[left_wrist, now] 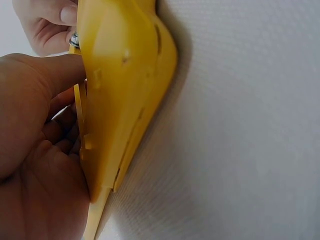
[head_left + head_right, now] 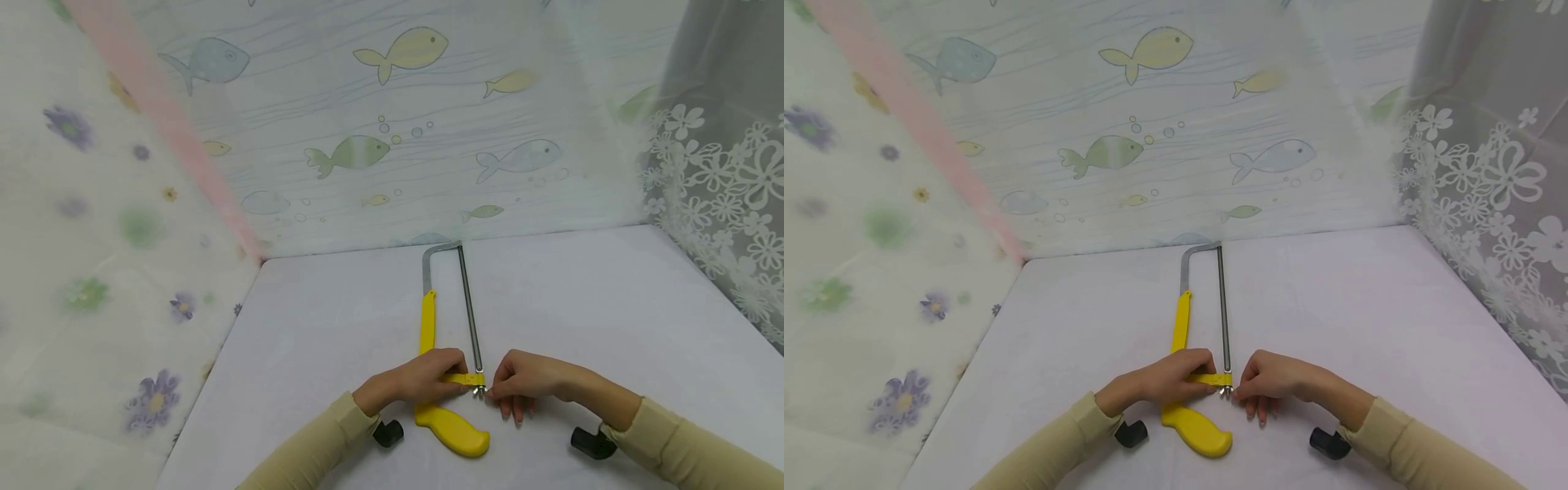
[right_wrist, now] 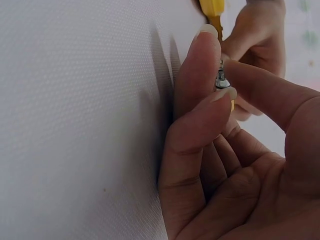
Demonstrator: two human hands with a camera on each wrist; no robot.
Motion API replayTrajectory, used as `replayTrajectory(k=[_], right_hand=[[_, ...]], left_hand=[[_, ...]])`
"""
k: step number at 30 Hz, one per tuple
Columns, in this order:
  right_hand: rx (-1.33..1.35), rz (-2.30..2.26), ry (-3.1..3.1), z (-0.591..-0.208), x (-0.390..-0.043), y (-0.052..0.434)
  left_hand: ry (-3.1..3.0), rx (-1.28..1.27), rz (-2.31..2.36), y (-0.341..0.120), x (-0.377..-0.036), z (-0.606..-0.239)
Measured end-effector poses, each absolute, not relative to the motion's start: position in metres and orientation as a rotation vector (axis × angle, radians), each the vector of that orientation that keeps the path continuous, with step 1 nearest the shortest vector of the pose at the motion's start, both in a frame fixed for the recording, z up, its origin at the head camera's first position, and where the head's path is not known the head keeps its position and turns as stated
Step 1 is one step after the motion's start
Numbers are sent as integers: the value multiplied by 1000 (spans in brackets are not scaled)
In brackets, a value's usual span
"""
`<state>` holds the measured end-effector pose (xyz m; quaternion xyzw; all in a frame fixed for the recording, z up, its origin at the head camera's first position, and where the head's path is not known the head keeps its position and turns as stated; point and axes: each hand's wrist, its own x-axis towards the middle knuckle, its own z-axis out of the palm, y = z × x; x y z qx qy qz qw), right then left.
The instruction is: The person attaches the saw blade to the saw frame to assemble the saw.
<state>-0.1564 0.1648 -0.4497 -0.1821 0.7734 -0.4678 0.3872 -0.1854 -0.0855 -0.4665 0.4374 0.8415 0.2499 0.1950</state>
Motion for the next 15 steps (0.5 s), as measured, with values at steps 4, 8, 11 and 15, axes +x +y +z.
replayTrajectory(k=[4,8,11,15], right_hand=[[-473,-1202,1962,-449,-157,165],[-491,-1214,1951,-450,-156,165],[-504,-1221,1941,-449,-156,165],[-506,-1232,1930,-449,-156,164]], left_hand=[[2358,1217,698,-85,-185,-465],[2357,1215,700,-85,-185,-465],[2356,1211,703,-85,-185,-465],[2349,1194,710,-84,-184,-464]])
